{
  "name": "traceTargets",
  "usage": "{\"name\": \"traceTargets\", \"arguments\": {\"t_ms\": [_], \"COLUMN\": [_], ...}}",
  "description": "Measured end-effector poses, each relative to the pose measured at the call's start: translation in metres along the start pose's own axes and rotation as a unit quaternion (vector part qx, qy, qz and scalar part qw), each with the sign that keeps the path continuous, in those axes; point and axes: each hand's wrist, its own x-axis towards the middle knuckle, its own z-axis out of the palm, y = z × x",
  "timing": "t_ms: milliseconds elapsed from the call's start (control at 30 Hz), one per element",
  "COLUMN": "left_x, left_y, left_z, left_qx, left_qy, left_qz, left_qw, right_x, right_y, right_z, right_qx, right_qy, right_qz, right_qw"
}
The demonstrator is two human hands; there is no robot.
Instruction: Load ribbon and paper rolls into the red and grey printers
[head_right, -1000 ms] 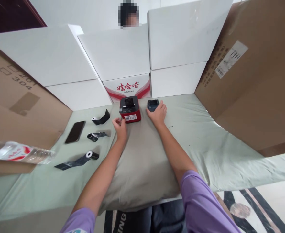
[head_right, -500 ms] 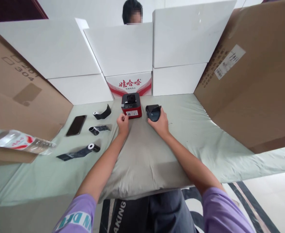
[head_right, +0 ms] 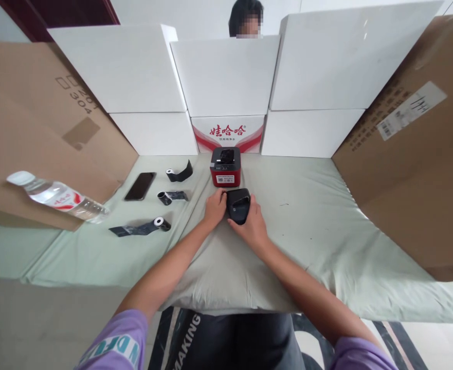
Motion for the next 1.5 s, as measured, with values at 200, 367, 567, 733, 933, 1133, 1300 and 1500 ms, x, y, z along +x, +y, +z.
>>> {"name": "traceTargets", "arguments": {"t_ms": [200, 367, 567, 733, 933, 1133, 1300, 1500], "left_x": [0.004, -0.001, -0.01, -0.011, -0.008, -0.007, -0.008, -0.005], "left_y": [-0.004, -0.002, -0.007, -0.011, -0.017, -0.014, -0.013, -0.019], "left_z": [0.003, 0.001, -0.001, -0.001, 0.004, 0.003, 0.003, 0.007], "left_qx": [-0.038, -0.007, 0.063, 0.053, 0.046, 0.064, 0.065, 0.068], "left_qy": [-0.018, -0.037, -0.055, -0.069, -0.063, -0.084, -0.078, -0.068], "left_qz": [-0.009, -0.03, -0.035, -0.039, -0.049, -0.049, -0.047, -0.052], "left_qw": [0.999, 0.999, 0.996, 0.995, 0.996, 0.993, 0.994, 0.994], "right_x": [-0.006, -0.005, -0.001, 0.0, 0.0, 0.001, 0.002, 0.003], "right_y": [0.001, 0.003, 0.006, 0.007, 0.004, 0.004, 0.003, 0.001], "right_z": [-0.001, 0.001, 0.002, 0.002, -0.001, -0.003, -0.005, -0.008], "right_qx": [0.031, 0.055, 0.072, 0.079, 0.083, 0.072, 0.058, 0.031], "right_qy": [-0.017, -0.029, -0.04, -0.054, -0.063, -0.063, -0.057, -0.067], "right_qz": [-0.039, -0.033, -0.031, -0.014, -0.006, 0.0, 0.023, 0.024], "right_qw": [0.999, 0.998, 0.996, 0.995, 0.995, 0.995, 0.996, 0.997]}}
